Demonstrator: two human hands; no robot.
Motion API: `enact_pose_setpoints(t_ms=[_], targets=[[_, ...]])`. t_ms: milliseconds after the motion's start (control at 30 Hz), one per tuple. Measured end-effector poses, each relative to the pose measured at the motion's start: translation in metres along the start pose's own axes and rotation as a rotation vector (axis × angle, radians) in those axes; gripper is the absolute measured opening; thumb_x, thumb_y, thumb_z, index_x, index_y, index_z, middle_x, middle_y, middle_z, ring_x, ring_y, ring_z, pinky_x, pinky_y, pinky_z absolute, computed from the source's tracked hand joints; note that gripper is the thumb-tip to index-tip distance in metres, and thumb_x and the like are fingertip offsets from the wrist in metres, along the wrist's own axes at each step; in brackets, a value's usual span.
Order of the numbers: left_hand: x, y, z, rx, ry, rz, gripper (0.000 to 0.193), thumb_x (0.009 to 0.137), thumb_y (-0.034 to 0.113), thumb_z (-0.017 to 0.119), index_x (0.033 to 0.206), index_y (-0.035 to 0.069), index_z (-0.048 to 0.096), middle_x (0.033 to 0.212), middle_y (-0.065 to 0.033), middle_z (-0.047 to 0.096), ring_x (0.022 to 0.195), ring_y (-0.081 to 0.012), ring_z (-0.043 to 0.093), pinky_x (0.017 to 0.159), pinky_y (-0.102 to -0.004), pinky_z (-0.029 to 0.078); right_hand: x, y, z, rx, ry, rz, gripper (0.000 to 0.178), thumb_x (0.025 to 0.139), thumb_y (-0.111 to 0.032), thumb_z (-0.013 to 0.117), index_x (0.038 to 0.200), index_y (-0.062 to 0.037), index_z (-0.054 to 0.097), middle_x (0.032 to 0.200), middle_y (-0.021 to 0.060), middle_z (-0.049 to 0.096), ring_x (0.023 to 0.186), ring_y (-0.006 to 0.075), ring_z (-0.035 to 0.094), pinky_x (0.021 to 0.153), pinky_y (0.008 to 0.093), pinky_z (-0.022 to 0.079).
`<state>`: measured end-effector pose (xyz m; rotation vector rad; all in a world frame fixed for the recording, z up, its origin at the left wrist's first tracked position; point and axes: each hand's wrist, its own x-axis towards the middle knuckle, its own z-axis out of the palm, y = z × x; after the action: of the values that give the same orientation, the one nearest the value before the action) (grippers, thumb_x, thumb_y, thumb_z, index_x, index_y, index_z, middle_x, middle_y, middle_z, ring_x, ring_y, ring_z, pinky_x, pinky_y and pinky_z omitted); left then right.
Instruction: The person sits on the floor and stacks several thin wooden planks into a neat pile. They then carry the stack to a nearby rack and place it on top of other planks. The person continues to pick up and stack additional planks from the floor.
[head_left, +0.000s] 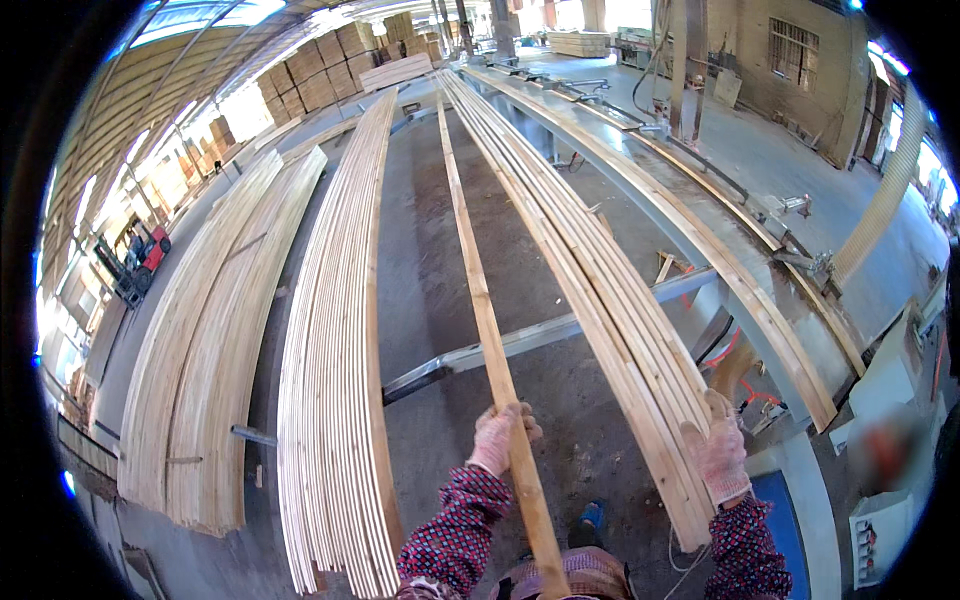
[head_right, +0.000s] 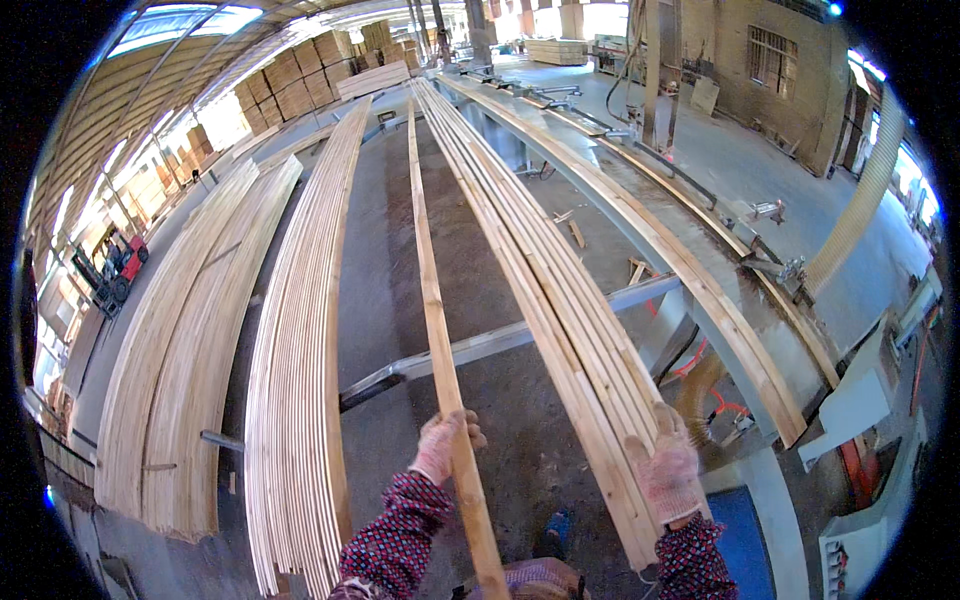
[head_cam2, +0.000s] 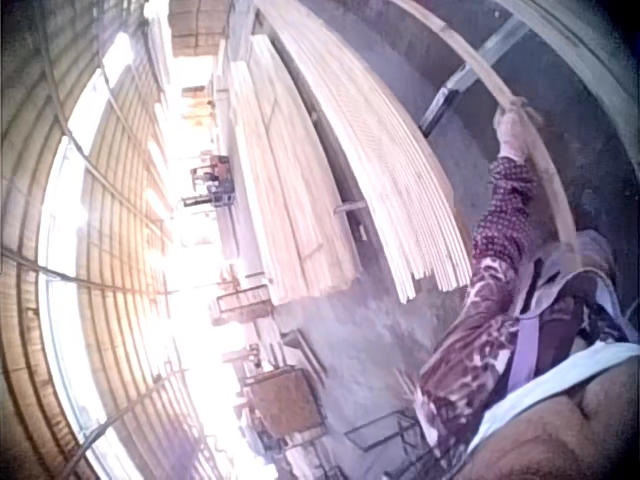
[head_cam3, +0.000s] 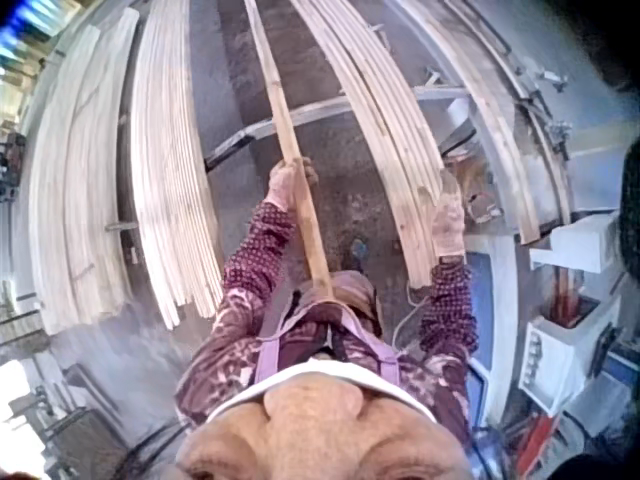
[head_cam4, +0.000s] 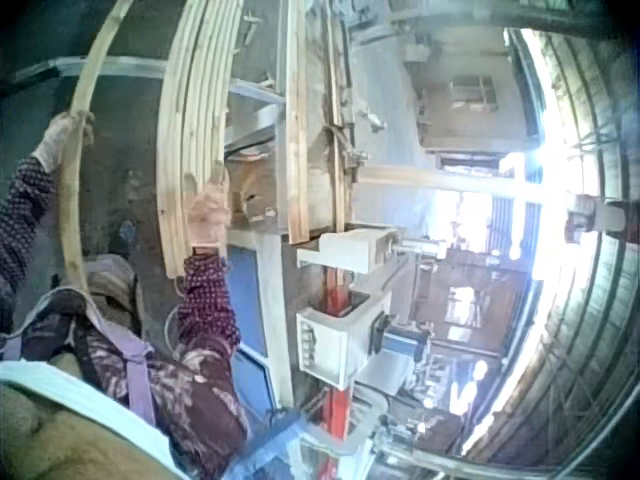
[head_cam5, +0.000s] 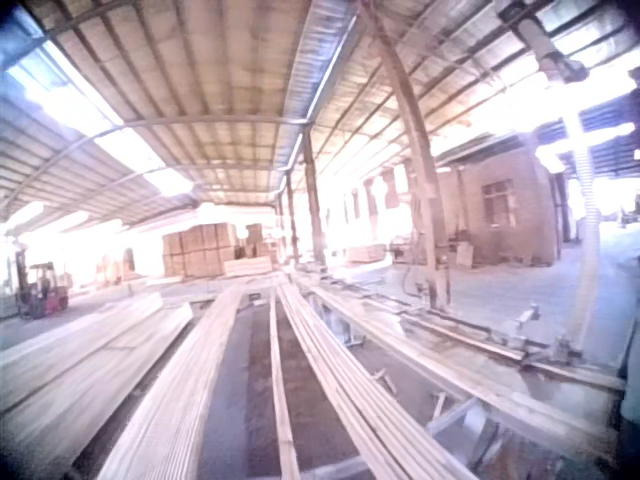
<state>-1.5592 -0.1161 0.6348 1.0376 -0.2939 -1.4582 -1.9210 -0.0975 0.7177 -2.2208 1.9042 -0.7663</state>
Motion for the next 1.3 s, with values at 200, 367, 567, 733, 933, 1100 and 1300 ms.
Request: enact_pose_setpoints(t_ms=[200,367,567,733,933,1100,1300], targets=[[-0.067,0.097,-0.102,0.099,0.064,0.051,0.022,0.097,0.014,0.064,0.108,-0.004,0.058,0.088,-0.0113,0.064,0.068,-0.0196,0.066,0.058,-0.0378,0.06,-0.02,-0.102,0.05,0.344,-0.28,-0.215,0.061,0.092,-0.042,0.066,0.136,-0.0001,0.056,0.129,0.0222,0.063,0.12,0.0361,0.061,0.102,0.0397,0.048],[-0.197,0.099,-0.127,0.446,0.275,0.005,0.03,0.095,0.023,0.06,0.107,-0.005,0.064,0.075,-0.0099,0.065,0.069,-0.0183,0.067,0.06,-0.0336,0.056,-0.035,-0.186,0.13,0.638,-0.802,-0.08,0.063,0.094,-0.045,0.065,0.136,0.0011,0.056,0.134,0.0192,0.062,0.121,0.0336,0.062,0.103,0.0401,0.048],[-0.382,-0.031,-0.163,0.997,0.587,0.071,0.025,0.103,0.017,0.052,0.115,-0.003,0.06,0.088,-0.011,0.064,0.078,-0.0239,0.061,0.066,-0.0368,0.052,-0.003,-0.261,0.211,1.191,-1.158,0.262,0.055,0.097,-0.042,0.064,0.129,0.0021,0.056,0.096,0.0053,0.063,0.082,0.015,0.062,0.077,0.0285,0.055],[-0.387,-0.053,-0.091,0.439,0.76,0.103,0.024,0.097,0.021,0.06,0.113,0.003,0.064,0.084,-0.0072,0.063,0.071,-0.0252,0.059,0.061,-0.0373,0.05,0.037,-0.325,0.268,1.631,-1.206,0.509,0.041,0.093,-0.039,0.071,0.104,-0.0006,0.059,0.083,0.0046,0.058,0.066,0.0148,0.058,0.057,0.034,0.058],[-0.285,-0.04,-0.077,0.54,0.571,0.108,0.025,0.096,0.022,0.061,0.114,0.004,0.064,0.084,-0.0074,0.063,0.071,-0.0255,0.06,0.061,-0.0375,0.051,0.073,-0.305,0.281,1.563,-1.037,0.608,0.028,0.085,-0.026,0.077,0.084,-0.0059,0.058,0.069,0.0055,0.057,0.052,0.019,0.057,0.049,0.0398,0.056],[-0.268,-0.027,-0.09,0.589,0.466,0.139,0.026,0.095,0.022,0.062,0.115,0.005,0.064,0.084,-0.0076,0.064,0.07,-0.0258,0.06,0.061,-0.0376,0.051,0.022,-0.301,0.275,1.582,-1.211,0.603,0.026,0.088,-0.032,0.068,0.096,-0.0086,0.063,0.066,-0.0005,0.052,0.053,0.0158,0.054,0.051,0.036,0.052],[-0.307,-0.007,-0.131,0.615,0.483,0.183,0.028,0.094,0.023,0.063,0.116,0.007,0.064,0.083,-0.0078,0.064,0.07,-0.026,0.06,0.061,-0.0378,0.051,-0.071,-0.352,0.243,1.773,-1.38,0.633,0.024,0.095,-0.03,0.063,0.104,-0.0074,0.058,0.064,-0.0054,0.043,0.05,0.0094,0.042,0.048,0.0295,0.04]])
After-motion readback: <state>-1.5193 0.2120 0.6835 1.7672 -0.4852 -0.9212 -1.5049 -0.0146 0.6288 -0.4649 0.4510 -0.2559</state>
